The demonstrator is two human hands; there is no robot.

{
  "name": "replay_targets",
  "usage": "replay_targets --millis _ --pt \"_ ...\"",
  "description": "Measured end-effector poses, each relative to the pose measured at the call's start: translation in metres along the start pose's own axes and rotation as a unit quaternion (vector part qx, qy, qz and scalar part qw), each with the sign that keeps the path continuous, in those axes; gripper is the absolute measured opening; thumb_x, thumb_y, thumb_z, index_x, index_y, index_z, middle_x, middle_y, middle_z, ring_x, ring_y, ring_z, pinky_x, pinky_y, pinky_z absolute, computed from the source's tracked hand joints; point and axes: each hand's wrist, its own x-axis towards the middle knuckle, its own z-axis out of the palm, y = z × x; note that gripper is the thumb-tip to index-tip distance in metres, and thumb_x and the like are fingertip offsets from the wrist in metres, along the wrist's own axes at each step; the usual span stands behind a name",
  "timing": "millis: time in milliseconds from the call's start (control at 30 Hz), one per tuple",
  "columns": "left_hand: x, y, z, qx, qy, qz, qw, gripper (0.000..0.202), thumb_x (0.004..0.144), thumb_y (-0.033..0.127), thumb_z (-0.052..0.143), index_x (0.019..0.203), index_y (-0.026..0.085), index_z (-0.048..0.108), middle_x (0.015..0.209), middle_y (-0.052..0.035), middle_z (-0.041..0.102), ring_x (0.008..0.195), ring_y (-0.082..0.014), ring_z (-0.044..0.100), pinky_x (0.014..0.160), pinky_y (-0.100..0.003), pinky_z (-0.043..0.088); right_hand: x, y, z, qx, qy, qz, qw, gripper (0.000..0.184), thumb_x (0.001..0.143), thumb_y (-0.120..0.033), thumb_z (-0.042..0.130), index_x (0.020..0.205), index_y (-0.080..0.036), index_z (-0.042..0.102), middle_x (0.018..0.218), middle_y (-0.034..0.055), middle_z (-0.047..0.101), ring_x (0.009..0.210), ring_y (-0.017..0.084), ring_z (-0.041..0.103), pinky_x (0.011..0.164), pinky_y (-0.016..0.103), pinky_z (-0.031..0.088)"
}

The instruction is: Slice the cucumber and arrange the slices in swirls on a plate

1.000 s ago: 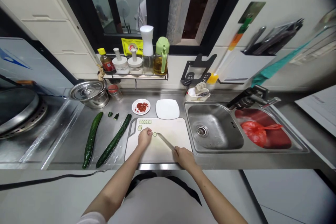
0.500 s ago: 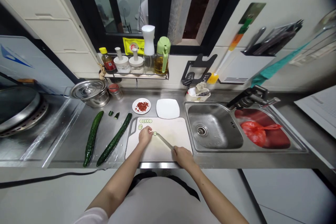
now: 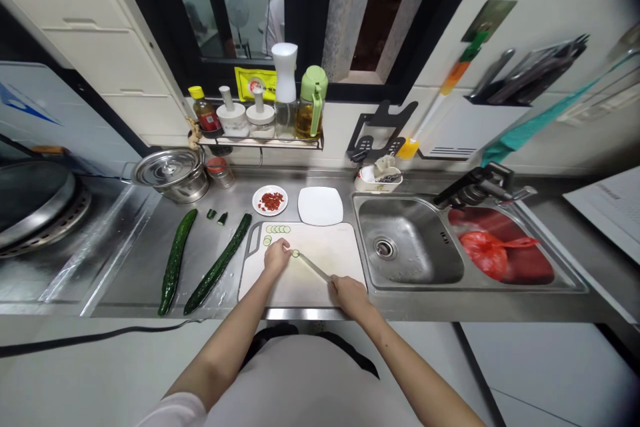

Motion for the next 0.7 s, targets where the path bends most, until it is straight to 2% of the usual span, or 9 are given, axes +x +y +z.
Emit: replay_targets --millis 700 --pt "0.0009 0.0012 -0.0015 0.003 -0.007 -0.004 1.0 0.014 0.077 0.027 0.068 0.09 0.024 0.063 0.084 0.0004 0.07 0.081 -0.0154 0.063 0.069 -0.023 0.039 0.0059 -0.0036 -0.007 -0.011 -0.027 -0.01 1.0 0.034 0.093 -0.015 0.034 0.113 -0.014 0.062 0.102 0.016 0.07 0.1 0.024 0.066 0.078 0.03 0.045"
